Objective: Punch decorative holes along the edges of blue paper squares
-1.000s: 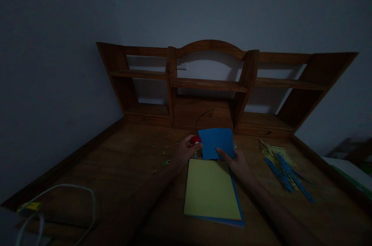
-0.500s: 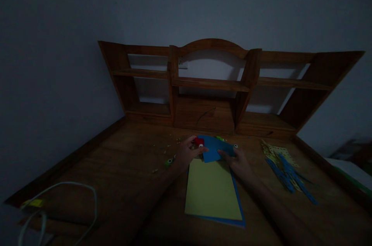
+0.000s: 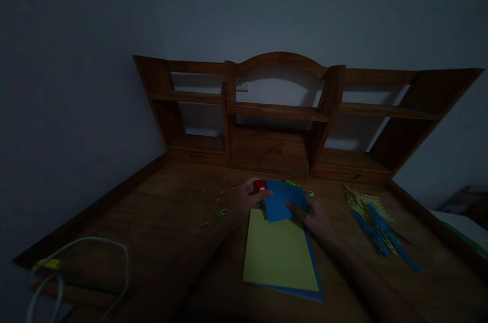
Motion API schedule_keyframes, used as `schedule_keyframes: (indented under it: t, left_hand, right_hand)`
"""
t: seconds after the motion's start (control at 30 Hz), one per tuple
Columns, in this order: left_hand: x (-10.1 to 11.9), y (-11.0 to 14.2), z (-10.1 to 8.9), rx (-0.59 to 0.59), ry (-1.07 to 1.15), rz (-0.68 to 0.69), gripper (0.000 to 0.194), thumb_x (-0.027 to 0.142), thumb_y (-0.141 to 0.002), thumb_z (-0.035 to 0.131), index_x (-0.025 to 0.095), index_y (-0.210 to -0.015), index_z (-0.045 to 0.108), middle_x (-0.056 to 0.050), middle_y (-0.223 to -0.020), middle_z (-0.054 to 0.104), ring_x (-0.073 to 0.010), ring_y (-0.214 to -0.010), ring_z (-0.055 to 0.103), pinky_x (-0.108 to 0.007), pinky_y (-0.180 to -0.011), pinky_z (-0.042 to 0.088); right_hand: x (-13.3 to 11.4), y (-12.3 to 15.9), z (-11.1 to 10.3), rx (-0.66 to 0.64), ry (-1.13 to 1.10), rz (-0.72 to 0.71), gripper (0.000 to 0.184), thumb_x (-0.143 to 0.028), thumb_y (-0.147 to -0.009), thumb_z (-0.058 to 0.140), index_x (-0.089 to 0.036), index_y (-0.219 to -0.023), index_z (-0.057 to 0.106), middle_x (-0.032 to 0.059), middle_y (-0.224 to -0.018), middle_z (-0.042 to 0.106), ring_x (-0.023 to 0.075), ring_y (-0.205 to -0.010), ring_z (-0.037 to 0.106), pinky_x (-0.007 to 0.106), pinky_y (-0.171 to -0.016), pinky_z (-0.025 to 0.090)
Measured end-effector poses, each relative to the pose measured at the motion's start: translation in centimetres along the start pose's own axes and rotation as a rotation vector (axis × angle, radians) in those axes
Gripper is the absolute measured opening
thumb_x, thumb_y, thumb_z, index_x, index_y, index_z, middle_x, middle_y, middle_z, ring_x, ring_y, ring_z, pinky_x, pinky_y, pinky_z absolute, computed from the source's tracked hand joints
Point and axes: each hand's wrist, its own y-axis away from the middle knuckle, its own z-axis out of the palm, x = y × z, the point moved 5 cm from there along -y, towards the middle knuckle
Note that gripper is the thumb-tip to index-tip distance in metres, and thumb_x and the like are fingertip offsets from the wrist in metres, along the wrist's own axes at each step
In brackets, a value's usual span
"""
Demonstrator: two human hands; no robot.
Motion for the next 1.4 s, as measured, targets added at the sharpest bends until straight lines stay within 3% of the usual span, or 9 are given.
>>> schedule_keyframes:
  t: [0.83,0.97,1.23,1.4]
  left_hand:
    - [0.88,0.41,0.27,-0.057,0.034,-0.047,0.041,0.045,-0.066,0.081,0.015,-0.088,0.063,-0.001,-0.074,0.066,-0.0133,-0.064,0.061,-0.022,-0.059,0.047]
    - [0.81,0.32,0.12,-0.010,0.021,-0.039,0.042,0.045,-0.064,0.082,0.015,-0.088,0.064,-0.001,-0.077,0.068,-0.0144,-0.068,0.063,-0.022,-0.062,0.048]
    - [0.72,0.57,0.08,-0.035,0.014,-0.054,0.041,0.044,-0.068,0.080,0.016,-0.092,0.063,-0.002,-0.083,0.070,-0.0159,-0.073,0.065,-0.023,-0.064,0.049]
    - [0.54,0.57,0.14,-0.044,0.053,-0.072,0.041,0.043,-0.068,0.080,0.015,-0.093,0.063,-0.003,-0.081,0.069,-0.0154,-0.071,0.065,-0.023,-0.063,0.049]
  right_hand:
    - [-0.41,0.28,0.64,-0.122,0.054,-0.049,0.034,-0.047,-0.087,0.058,-0.020,-0.068,0.057,0.0022,-0.067,0.062,0.0158,-0.057,0.054,0.027,-0.053,0.043]
    - [-0.82,0.37,0.58,-0.127,0.044,-0.056,0.032,-0.047,-0.087,0.058,-0.019,-0.072,0.059,0.0038,-0.071,0.064,0.0170,-0.060,0.056,0.028,-0.055,0.045]
    - [-0.38,0.39,0.68,-0.140,-0.006,-0.035,0.031,-0.048,-0.087,0.058,-0.019,-0.078,0.061,0.0056,-0.080,0.067,0.0181,-0.066,0.059,0.028,-0.059,0.049]
    - [-0.26,0.38,0.65,-0.108,0.049,-0.023,0.031,-0.048,-0.087,0.058,-0.019,-0.075,0.059,0.0051,-0.074,0.065,0.0174,-0.061,0.057,0.028,-0.055,0.046]
